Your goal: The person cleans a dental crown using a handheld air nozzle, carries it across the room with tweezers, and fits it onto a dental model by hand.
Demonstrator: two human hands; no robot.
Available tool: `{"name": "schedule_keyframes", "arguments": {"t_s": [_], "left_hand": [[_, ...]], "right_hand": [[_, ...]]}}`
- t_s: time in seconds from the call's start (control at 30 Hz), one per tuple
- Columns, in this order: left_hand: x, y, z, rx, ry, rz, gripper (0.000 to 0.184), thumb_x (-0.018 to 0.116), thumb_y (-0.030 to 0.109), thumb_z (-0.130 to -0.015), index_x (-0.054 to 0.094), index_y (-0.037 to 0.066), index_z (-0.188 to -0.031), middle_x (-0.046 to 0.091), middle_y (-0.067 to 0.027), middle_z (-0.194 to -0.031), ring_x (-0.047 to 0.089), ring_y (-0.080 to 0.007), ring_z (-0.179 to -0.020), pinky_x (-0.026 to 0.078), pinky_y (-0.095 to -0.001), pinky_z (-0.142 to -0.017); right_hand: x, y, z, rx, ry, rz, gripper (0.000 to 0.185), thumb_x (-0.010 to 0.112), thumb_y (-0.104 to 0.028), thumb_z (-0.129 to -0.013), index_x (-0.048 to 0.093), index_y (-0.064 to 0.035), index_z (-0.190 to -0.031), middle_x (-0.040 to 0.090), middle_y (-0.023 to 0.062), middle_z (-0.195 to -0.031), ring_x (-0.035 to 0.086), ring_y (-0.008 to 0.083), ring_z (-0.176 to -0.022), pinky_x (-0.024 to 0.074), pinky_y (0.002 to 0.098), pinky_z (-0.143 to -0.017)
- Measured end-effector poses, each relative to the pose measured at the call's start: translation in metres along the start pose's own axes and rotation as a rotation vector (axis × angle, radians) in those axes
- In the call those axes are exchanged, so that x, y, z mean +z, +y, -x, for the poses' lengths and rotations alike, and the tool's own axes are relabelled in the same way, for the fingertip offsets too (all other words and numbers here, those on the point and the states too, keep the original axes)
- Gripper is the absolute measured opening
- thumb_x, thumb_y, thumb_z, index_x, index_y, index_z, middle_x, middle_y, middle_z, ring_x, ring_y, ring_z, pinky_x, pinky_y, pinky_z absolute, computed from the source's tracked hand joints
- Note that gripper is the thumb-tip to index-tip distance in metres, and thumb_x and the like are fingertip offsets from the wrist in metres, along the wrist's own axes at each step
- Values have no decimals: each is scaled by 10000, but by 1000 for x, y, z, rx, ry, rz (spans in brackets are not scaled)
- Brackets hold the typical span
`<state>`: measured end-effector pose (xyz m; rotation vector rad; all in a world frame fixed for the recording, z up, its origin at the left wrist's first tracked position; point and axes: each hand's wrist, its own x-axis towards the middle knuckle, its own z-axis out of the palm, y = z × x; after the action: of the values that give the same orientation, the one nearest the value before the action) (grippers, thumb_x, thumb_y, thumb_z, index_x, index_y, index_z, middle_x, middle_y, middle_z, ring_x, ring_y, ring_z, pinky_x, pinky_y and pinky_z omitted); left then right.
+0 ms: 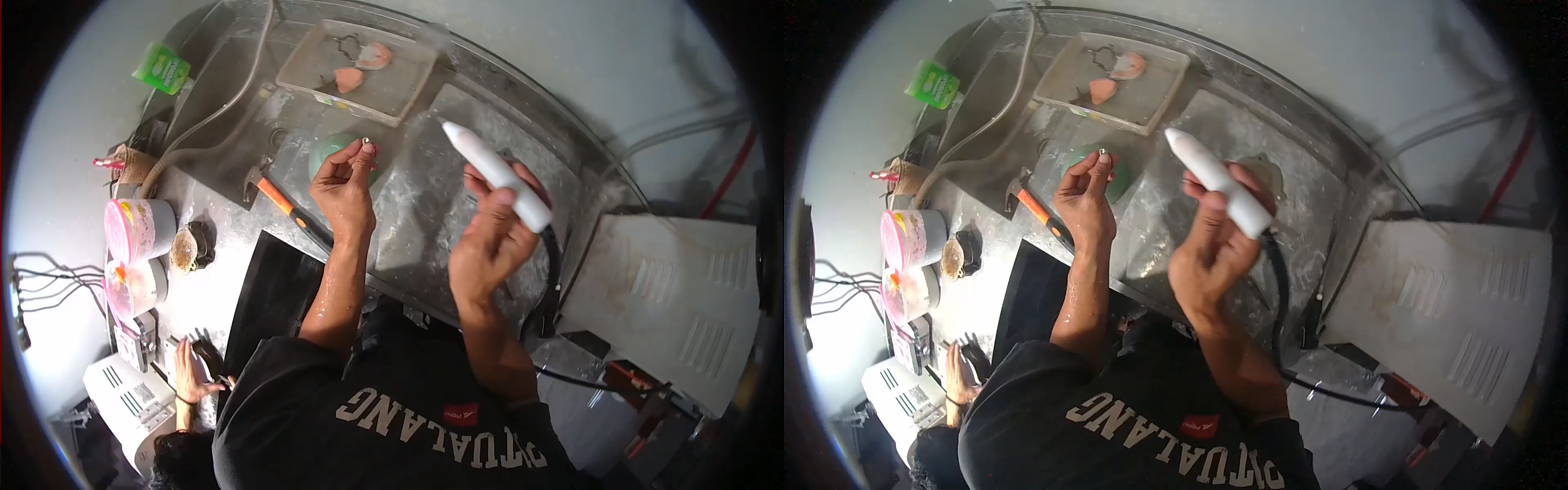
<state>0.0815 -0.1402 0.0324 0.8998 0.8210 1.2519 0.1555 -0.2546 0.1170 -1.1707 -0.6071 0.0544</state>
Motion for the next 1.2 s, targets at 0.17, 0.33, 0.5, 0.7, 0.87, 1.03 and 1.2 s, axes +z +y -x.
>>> {"name": "schedule_keyframes", "arguments": {"t_s": [0.17,0.33,0.5,0.7,0.87,1.03,1.2], "left_hand": [[12,9,-27,62,71,-60,181,744,43,-867,665,-55,-997,729,-152,-910,669,-159,-805,508,-279,-738],[19,20,-58,87,109,-28,190,729,31,-877,631,-75,-1000,722,-162,-907,697,-173,-849,531,-271,-749],[11,22,-75,90,173,-30,178,730,26,-873,625,-72,-977,722,-170,-908,697,-170,-836,533,-260,-744],[0,18,-85,82,212,-78,149,731,7,-864,625,-62,-944,722,-158,-888,697,-165,-816,537,-251,-746],[-2,17,-88,93,217,-96,142,738,2,-853,613,-46,-897,719,-153,-886,691,-160,-823,540,-260,-762],[1,12,-89,117,224,-67,181,735,-16,-849,556,-5,-822,715,-167,-905,692,-177,-837,550,-282,-782],[2,5,-90,152,183,49,252,721,-42,-849,484,30,-807,708,-188,-912,697,-198,-841,560,-301,-790]], "right_hand": [[48,24,-3,-44,-92,-59,297,538,-116,-1013,436,22,-1256,502,151,-1211,613,207,-971,532,306,-835],[84,41,-6,-88,-165,-44,277,539,-106,-1009,455,30,-1236,528,151,-1177,614,198,-991,534,294,-830],[100,58,-1,-110,-244,85,311,525,-164,-1025,438,31,-1252,590,161,-1122,639,195,-955,536,307,-828],[110,67,4,1,-260,-10,324,525,-175,-1026,435,37,-1254,589,172,-1125,644,204,-953,538,312,-830],[111,71,2,38,-292,-70,265,545,-65,-999,459,32,-1230,488,133,-1200,599,193,-994,538,318,-848],[109,73,-2,34,-302,-75,270,546,-50,-994,456,36,-1233,479,136,-1211,602,203,-1003,546,323,-854],[110,74,-4,22,-273,-48,297,537,-126,-1011,442,42,-1237,551,167,-1151,636,207,-947,546,314,-826]]}}
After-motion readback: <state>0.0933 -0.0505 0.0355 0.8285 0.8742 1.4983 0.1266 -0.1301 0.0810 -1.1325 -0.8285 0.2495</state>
